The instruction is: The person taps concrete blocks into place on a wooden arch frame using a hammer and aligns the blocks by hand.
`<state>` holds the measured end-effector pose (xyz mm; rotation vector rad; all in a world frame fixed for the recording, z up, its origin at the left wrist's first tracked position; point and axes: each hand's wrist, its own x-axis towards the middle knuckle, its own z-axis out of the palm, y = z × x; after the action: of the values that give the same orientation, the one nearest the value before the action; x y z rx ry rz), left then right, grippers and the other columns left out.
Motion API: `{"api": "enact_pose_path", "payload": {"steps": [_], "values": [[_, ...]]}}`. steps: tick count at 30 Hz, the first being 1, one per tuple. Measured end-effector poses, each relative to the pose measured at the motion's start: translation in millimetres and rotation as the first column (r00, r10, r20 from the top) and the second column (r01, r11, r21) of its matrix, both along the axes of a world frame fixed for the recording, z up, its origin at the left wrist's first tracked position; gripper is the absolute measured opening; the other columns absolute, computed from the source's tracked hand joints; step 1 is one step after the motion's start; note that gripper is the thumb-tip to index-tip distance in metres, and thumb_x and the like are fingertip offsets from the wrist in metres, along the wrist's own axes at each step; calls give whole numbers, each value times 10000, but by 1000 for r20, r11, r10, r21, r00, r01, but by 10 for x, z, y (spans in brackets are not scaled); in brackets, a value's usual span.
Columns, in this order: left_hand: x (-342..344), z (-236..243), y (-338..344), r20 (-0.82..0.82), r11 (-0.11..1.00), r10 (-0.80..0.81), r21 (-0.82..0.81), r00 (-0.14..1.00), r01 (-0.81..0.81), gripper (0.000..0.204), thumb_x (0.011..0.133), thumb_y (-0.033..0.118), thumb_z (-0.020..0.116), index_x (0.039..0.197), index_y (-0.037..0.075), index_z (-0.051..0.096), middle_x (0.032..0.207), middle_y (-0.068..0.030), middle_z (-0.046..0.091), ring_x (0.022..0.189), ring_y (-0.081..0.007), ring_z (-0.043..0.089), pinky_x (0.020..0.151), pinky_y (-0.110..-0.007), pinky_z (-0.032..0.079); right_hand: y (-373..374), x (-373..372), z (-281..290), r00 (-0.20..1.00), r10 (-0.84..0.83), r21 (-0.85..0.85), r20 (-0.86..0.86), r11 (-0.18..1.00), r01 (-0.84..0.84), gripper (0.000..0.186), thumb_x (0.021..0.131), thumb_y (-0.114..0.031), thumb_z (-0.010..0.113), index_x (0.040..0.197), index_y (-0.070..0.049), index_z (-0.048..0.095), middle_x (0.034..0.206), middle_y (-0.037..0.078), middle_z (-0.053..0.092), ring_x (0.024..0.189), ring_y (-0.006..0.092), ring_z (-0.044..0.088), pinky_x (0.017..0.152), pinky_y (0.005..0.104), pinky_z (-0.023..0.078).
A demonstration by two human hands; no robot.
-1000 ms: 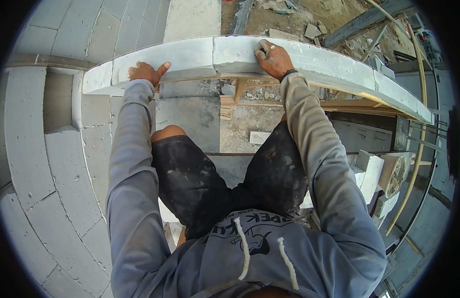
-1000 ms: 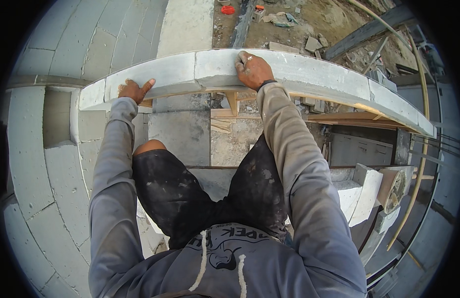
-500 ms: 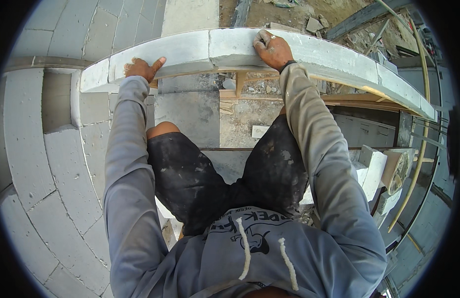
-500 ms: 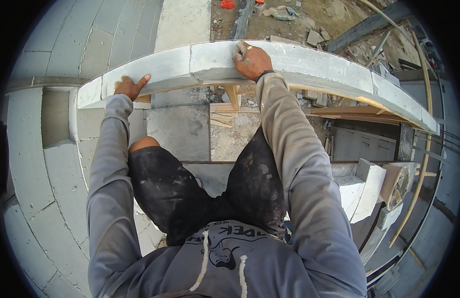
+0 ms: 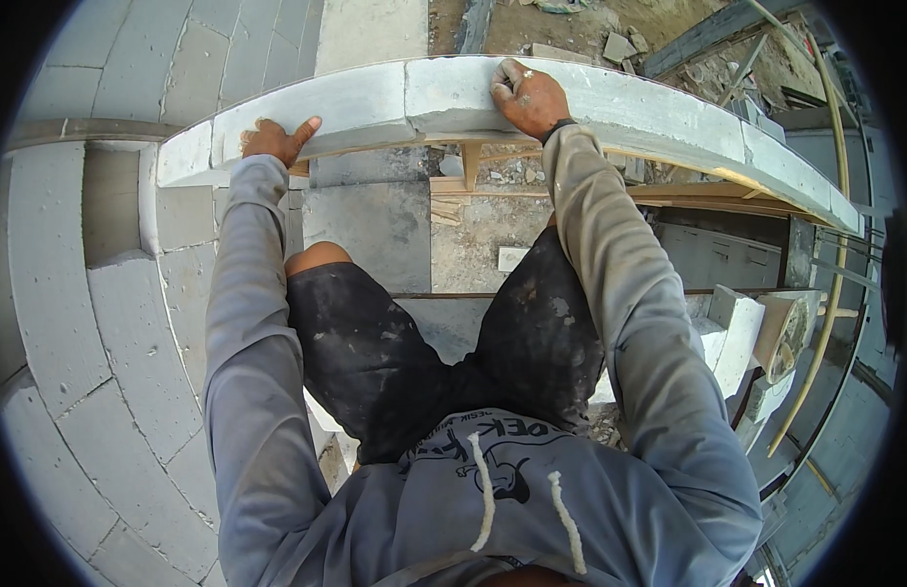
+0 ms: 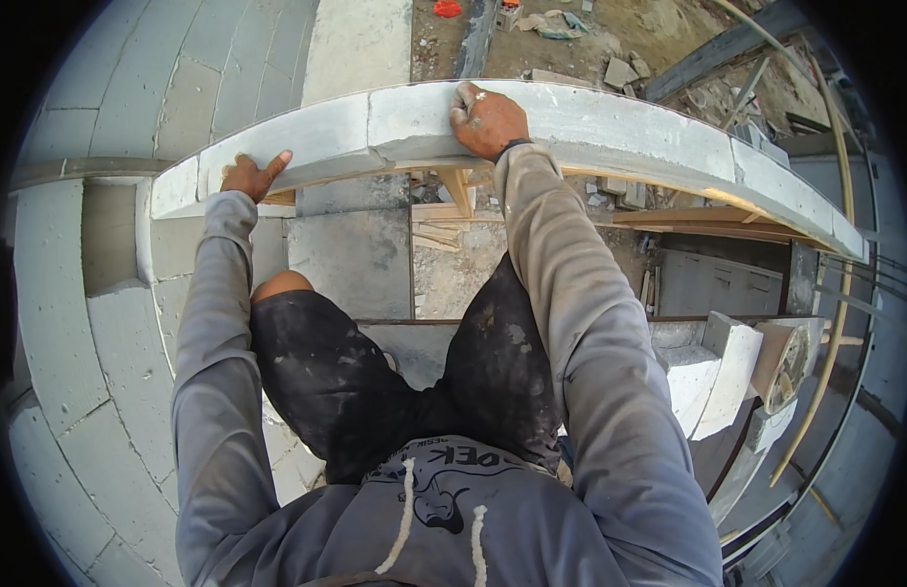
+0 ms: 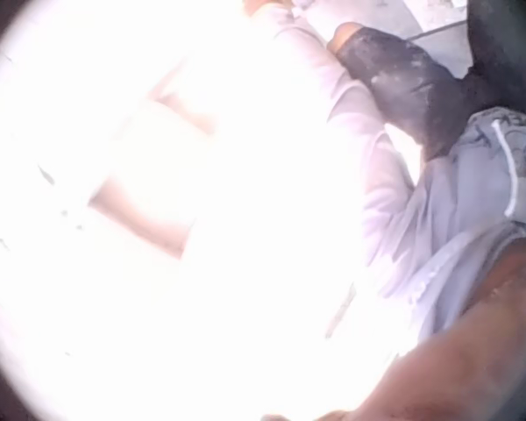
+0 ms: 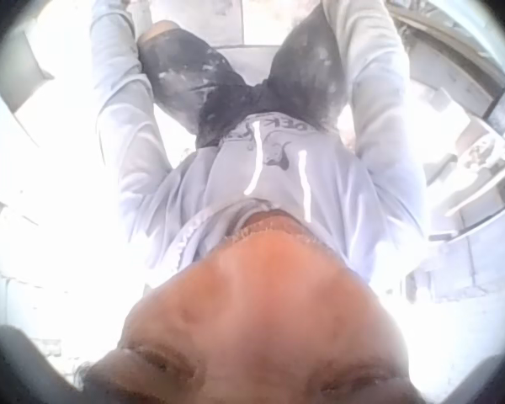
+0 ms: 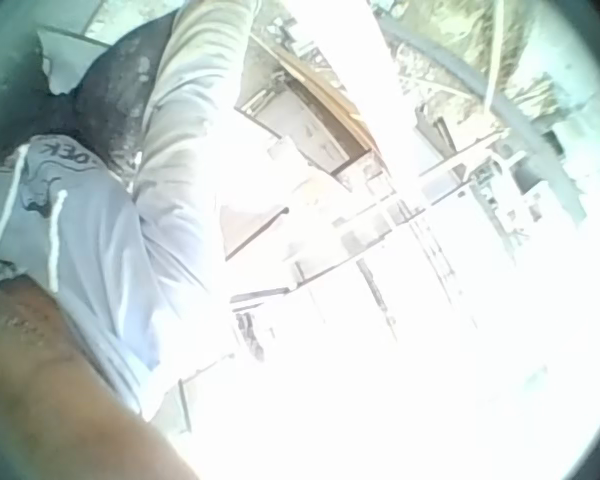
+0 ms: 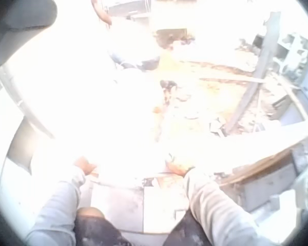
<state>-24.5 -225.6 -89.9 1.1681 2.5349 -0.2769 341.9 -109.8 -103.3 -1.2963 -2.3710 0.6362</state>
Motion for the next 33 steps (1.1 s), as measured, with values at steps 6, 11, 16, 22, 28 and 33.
{"api": "enact_pose_path", "payload": {"steps": [6,11,16,22,28,33], "values": [[26,5,-10,-35,1000,2,18,999,-1,1212,643,820,503,1349,-135,262,1327,-350,365,1317,-452,261,1057,-456,300,-2,-10,-9,1000,-8,15,14,1000,8,225,815,-278,507,943,-99,553,845,168,638,823,370,600,736,451,474],[44,26,-4,-20,1000,17,2,1000,-17,1203,651,817,498,1347,-136,265,1329,-351,363,1318,-451,259,1055,-456,301,5,-7,-18,999,-19,12,29,1000,19,235,823,-286,503,955,-98,555,855,170,641,821,372,602,737,449,478],[60,43,-15,-23,1000,5,2,1000,-4,1201,656,819,487,1345,-139,266,1332,-346,362,1317,-452,258,1055,-455,302,13,3,-30,1000,-2,27,10,1000,2,241,831,-294,492,957,-99,556,846,172,640,816,371,604,729,450,479],[67,50,-12,-32,1000,-9,10,999,9,1206,653,824,483,1341,-144,269,1335,-336,366,1316,-451,261,1056,-455,301,29,-8,-91,1000,-20,49,-13,999,21,236,842,-307,490,930,-99,558,818,162,634,789,364,598,699,441,467],[64,23,-23,-23,1000,24,0,999,-24,1206,645,820,501,1342,-139,274,1336,-326,374,1319,-441,266,1060,-442,301,37,-11,-110,1000,-29,56,-3,998,29,254,845,-310,479,939,-90,562,803,168,635,776,369,600,695,445,467],[60,-20,-53,-156,991,-75,99,985,91,1120,663,813,499,1214,-158,417,1132,-353,532,1114,-446,516,945,-428,429,31,-20,-98,999,-36,63,32,997,34,314,849,-330,442,987,-75,565,814,191,641,790,382,607,714,463,481]]}}
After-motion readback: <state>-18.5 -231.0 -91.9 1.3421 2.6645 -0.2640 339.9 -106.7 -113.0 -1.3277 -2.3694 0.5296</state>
